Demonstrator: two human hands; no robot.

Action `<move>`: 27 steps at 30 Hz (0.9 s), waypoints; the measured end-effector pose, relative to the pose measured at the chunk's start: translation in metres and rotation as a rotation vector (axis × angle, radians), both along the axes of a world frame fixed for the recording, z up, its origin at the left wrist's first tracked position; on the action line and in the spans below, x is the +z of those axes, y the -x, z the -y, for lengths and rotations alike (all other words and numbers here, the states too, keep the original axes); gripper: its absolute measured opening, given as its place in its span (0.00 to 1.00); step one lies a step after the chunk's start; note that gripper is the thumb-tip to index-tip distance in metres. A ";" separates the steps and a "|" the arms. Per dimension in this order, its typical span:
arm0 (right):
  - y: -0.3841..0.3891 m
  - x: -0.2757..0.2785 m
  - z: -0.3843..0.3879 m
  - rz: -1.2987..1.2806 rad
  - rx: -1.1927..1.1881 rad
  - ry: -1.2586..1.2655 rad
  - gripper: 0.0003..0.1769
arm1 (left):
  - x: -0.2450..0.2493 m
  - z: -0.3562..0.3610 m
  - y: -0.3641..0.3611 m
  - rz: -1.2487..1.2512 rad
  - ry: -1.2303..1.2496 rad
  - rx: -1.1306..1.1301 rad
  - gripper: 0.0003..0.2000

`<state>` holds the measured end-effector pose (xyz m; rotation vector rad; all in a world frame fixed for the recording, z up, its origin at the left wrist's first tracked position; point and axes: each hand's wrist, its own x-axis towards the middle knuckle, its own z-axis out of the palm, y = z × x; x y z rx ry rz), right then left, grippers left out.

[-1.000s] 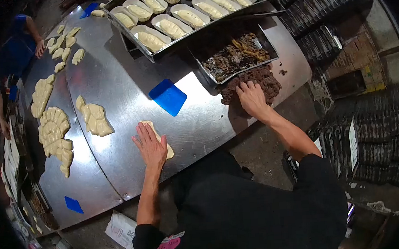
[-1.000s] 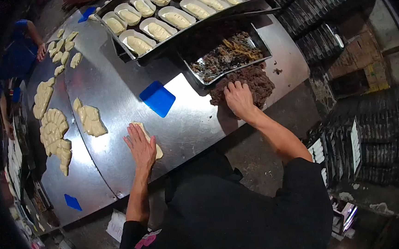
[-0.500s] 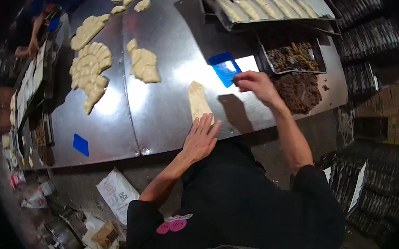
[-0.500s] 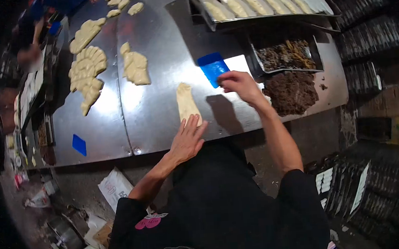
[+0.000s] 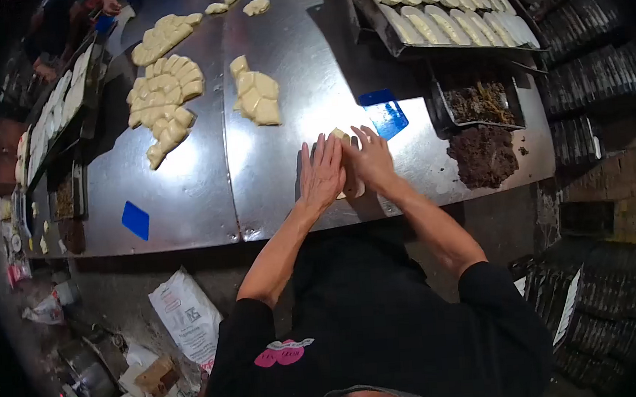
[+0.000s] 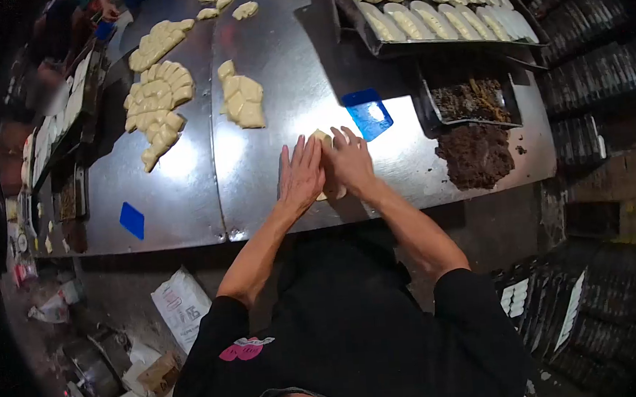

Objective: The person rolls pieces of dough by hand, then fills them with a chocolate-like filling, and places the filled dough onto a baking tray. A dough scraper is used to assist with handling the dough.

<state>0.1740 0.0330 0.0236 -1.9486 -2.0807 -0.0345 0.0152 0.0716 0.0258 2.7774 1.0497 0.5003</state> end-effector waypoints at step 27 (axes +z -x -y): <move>-0.436 0.026 -0.020 -0.085 -0.939 0.290 0.12 | -0.044 0.051 0.048 -0.019 0.117 0.485 0.28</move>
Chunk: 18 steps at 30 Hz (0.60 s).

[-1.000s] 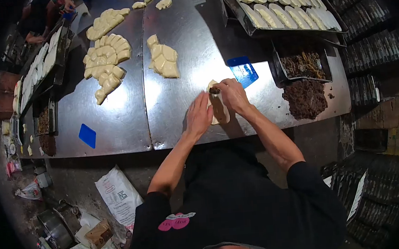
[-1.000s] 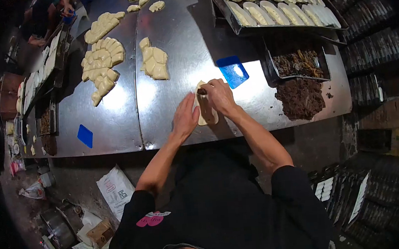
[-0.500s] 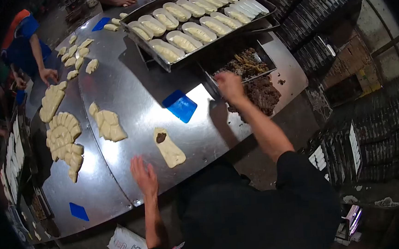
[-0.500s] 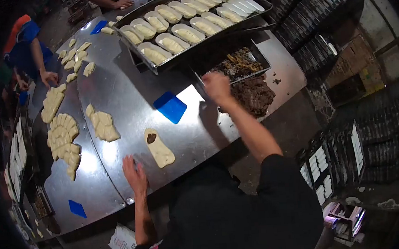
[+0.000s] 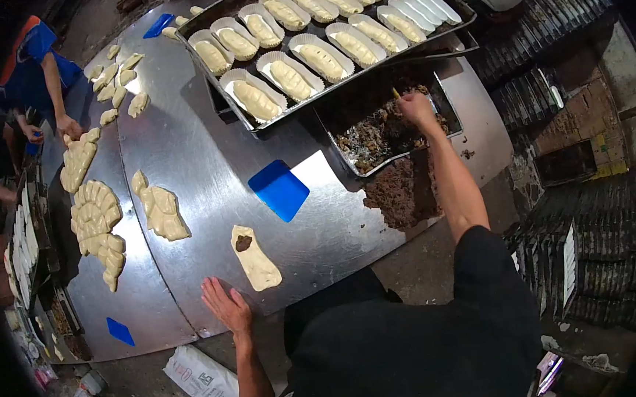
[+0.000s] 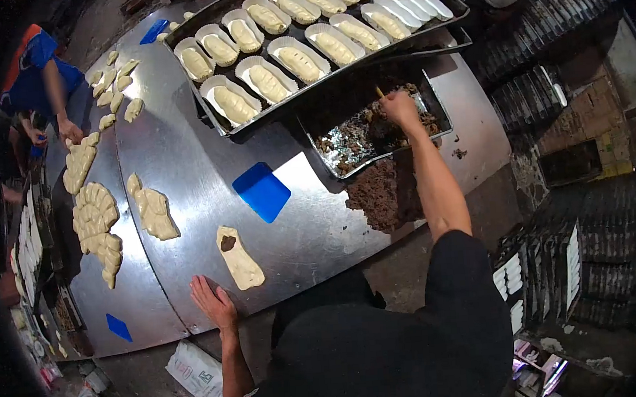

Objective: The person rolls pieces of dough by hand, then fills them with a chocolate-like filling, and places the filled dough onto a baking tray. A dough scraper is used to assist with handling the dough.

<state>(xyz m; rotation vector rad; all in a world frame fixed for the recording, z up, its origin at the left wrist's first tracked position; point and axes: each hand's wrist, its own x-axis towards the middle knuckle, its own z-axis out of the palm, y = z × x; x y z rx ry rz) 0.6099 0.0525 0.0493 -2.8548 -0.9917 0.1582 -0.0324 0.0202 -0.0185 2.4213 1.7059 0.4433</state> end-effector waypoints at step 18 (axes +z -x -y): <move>0.300 0.091 0.027 -0.757 0.539 -0.699 0.12 | 0.096 -0.039 -0.067 1.100 0.679 -0.045 0.17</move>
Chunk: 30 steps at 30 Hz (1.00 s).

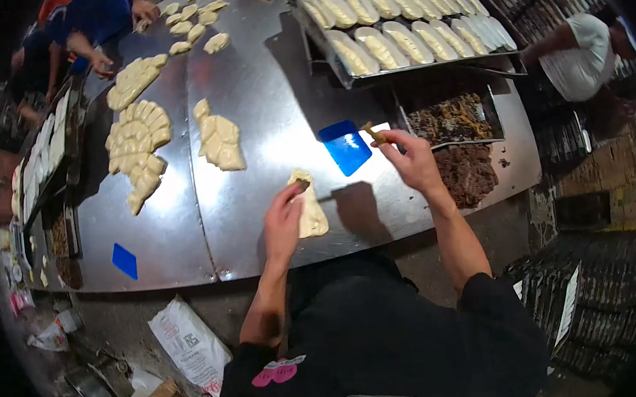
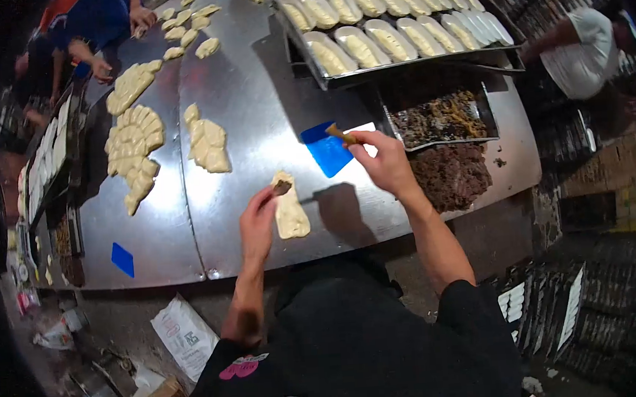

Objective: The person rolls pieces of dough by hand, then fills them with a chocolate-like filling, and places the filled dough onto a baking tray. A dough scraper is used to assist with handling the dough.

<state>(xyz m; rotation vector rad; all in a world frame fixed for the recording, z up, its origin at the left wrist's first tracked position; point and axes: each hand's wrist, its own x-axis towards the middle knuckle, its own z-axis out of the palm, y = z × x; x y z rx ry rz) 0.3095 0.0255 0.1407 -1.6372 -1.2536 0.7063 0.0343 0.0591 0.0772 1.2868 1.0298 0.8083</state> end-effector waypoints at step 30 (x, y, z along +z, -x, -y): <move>0.016 -0.015 0.027 -0.879 -0.254 0.006 0.11 | 0.036 -0.014 -0.116 0.154 0.328 -0.322 0.10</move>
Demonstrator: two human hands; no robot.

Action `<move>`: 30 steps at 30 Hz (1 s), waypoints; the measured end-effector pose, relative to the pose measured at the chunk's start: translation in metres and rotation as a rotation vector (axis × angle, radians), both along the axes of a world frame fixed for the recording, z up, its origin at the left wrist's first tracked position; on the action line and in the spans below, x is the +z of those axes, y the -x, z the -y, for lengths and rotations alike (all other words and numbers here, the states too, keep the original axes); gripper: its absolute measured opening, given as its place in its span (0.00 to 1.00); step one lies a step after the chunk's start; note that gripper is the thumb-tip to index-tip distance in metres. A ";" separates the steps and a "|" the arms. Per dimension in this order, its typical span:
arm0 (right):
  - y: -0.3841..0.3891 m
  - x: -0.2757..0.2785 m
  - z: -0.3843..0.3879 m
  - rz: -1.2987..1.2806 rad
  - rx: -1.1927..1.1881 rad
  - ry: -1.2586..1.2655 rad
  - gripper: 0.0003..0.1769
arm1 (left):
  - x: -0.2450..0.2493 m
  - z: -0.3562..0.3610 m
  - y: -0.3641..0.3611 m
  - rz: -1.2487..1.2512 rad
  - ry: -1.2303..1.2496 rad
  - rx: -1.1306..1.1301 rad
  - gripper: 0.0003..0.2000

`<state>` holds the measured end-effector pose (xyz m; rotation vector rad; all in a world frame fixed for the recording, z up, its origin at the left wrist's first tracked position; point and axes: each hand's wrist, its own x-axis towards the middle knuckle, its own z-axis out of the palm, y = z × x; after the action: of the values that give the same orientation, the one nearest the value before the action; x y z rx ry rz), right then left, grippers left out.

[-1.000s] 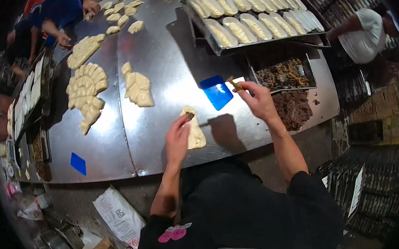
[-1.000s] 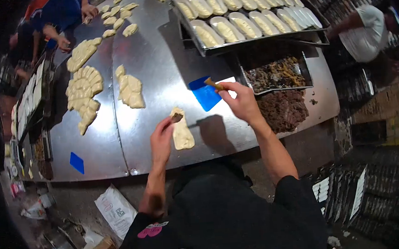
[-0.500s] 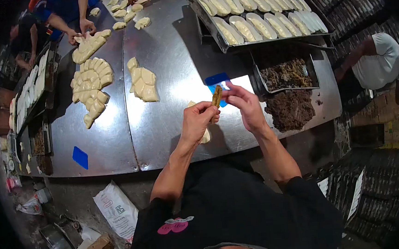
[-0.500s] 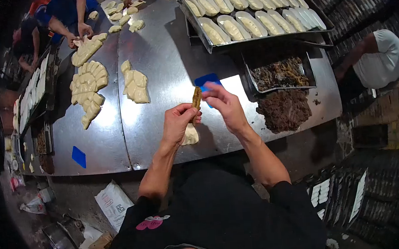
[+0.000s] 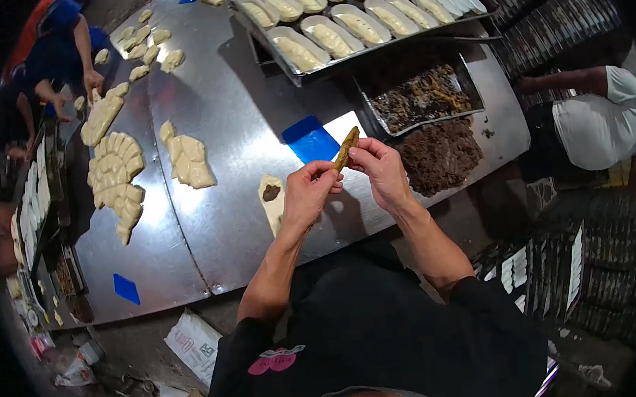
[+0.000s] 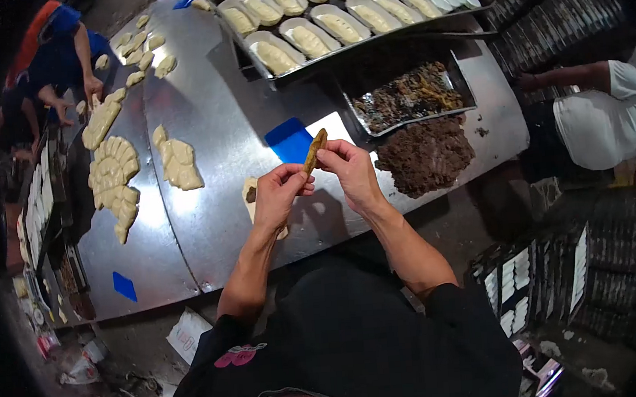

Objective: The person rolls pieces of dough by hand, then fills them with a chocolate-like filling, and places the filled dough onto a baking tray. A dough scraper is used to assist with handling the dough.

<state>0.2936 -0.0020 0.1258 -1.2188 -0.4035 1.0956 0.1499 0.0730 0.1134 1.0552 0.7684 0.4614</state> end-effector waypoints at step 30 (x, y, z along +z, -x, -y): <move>-0.203 -0.006 0.021 -0.168 -0.586 -0.349 0.04 | -0.022 -0.004 -0.217 0.292 0.396 0.138 0.04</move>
<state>0.4971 -0.0230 0.1197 -0.8454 -0.0859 0.5829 0.3671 0.0773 0.0911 0.5532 0.6392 0.5407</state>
